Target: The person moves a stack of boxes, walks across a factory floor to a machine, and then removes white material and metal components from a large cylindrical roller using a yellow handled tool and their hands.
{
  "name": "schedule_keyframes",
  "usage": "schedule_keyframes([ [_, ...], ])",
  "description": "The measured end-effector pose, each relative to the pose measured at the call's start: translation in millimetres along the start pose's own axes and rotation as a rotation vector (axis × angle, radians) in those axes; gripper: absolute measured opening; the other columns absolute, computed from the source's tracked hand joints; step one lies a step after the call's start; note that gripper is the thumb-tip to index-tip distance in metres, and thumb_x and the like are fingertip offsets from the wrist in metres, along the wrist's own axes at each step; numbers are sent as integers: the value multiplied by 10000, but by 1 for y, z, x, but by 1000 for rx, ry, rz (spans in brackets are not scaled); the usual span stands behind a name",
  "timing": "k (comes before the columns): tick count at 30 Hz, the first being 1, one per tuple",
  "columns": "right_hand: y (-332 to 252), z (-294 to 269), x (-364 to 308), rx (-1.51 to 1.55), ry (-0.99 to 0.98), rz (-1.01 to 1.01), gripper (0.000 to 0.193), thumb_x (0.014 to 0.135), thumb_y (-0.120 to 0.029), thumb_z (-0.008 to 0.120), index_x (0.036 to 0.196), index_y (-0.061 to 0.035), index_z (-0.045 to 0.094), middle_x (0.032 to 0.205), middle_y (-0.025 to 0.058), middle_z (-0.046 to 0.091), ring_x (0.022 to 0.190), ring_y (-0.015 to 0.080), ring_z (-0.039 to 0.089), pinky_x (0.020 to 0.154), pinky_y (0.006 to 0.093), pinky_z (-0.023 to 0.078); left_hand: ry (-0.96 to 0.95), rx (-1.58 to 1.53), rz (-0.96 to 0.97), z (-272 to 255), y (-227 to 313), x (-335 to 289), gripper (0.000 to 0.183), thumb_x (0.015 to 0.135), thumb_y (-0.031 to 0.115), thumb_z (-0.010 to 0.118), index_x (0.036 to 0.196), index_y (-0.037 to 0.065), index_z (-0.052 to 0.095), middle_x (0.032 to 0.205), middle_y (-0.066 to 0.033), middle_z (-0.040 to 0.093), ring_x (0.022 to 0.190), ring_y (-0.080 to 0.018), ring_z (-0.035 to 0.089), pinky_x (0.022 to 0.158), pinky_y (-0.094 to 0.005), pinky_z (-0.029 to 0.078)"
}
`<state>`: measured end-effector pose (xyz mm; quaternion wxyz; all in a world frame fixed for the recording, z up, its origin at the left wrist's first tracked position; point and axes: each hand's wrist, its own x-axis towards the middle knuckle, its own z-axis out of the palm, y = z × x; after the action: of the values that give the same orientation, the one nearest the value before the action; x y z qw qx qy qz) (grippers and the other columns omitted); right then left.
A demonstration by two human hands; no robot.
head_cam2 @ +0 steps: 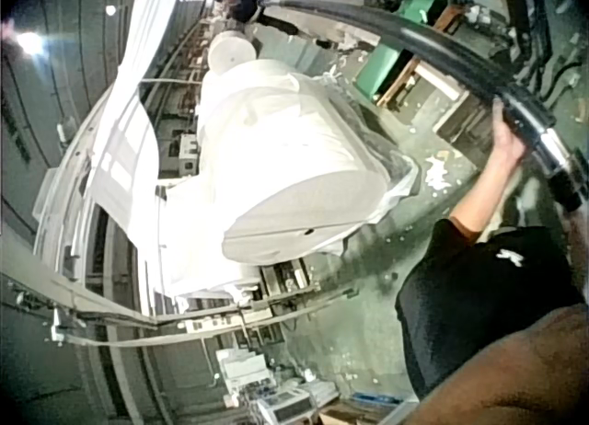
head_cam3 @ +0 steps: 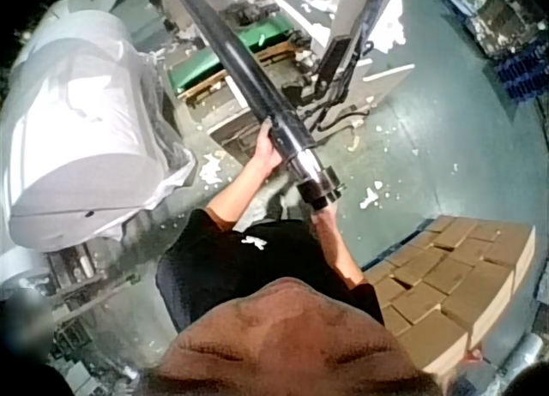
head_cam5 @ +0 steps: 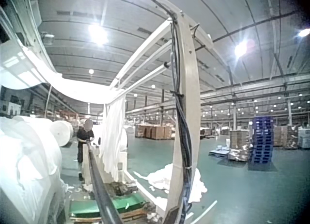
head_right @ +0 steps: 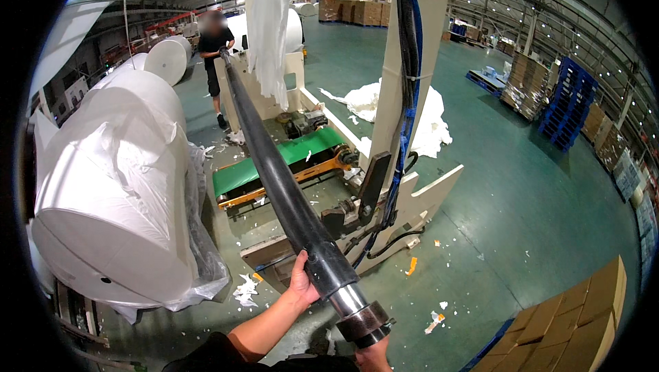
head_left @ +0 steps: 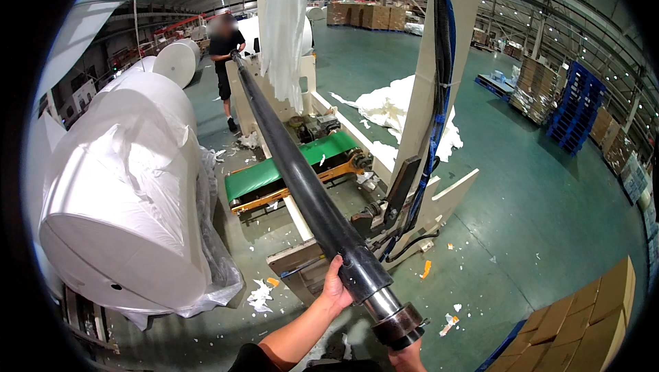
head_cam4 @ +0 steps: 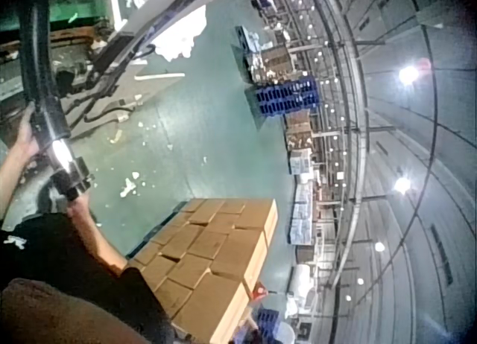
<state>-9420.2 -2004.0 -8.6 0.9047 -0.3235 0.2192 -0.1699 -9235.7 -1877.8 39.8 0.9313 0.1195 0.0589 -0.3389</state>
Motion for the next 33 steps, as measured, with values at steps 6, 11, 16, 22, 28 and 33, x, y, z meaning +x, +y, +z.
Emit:
schedule_keyframes([
  [6,-12,17,-2,-6,135,122,288,946,-193,501,1201,-64,537,1109,85,620,958,246,638,811,408,548,-11,-10,27,-15,-2,5,684,731,492,729,1211,39,547,1139,-138,626,1072,-307,587,1004,-501,427],
  [11,-3,5,2,-100,65,67,305,935,-223,525,1188,-55,550,1101,101,629,955,254,641,805,417,548,-2,13,37,-12,-4,2,680,748,505,700,1208,29,545,1136,-149,624,1068,-312,589,999,-502,429],
  [16,22,-19,18,442,-201,326,415,934,-318,525,1302,-135,466,1237,141,556,1036,309,593,875,480,514,37,57,52,1,-6,4,734,706,522,734,1220,38,534,1134,-151,619,1085,-318,584,1008,-502,425],
  [22,21,0,-2,300,104,260,301,967,-321,448,1165,-102,505,1134,94,580,929,255,588,790,437,525,39,80,111,7,-3,1,746,715,523,731,1240,37,521,1177,-150,610,1094,-313,584,1022,-479,417],
  [28,23,-24,20,68,-72,173,279,957,-277,482,1171,-100,508,1175,122,574,997,262,591,849,447,526,42,43,67,7,-3,3,738,700,503,759,1218,32,526,1139,-146,617,1074,-306,592,1004,-476,436],
  [33,11,-30,26,292,55,281,332,951,-267,457,1217,-81,527,1201,134,579,1053,287,597,881,478,523,32,68,87,8,-3,5,697,714,483,761,1197,32,538,1106,-137,628,1037,-293,605,966,-469,468],
])
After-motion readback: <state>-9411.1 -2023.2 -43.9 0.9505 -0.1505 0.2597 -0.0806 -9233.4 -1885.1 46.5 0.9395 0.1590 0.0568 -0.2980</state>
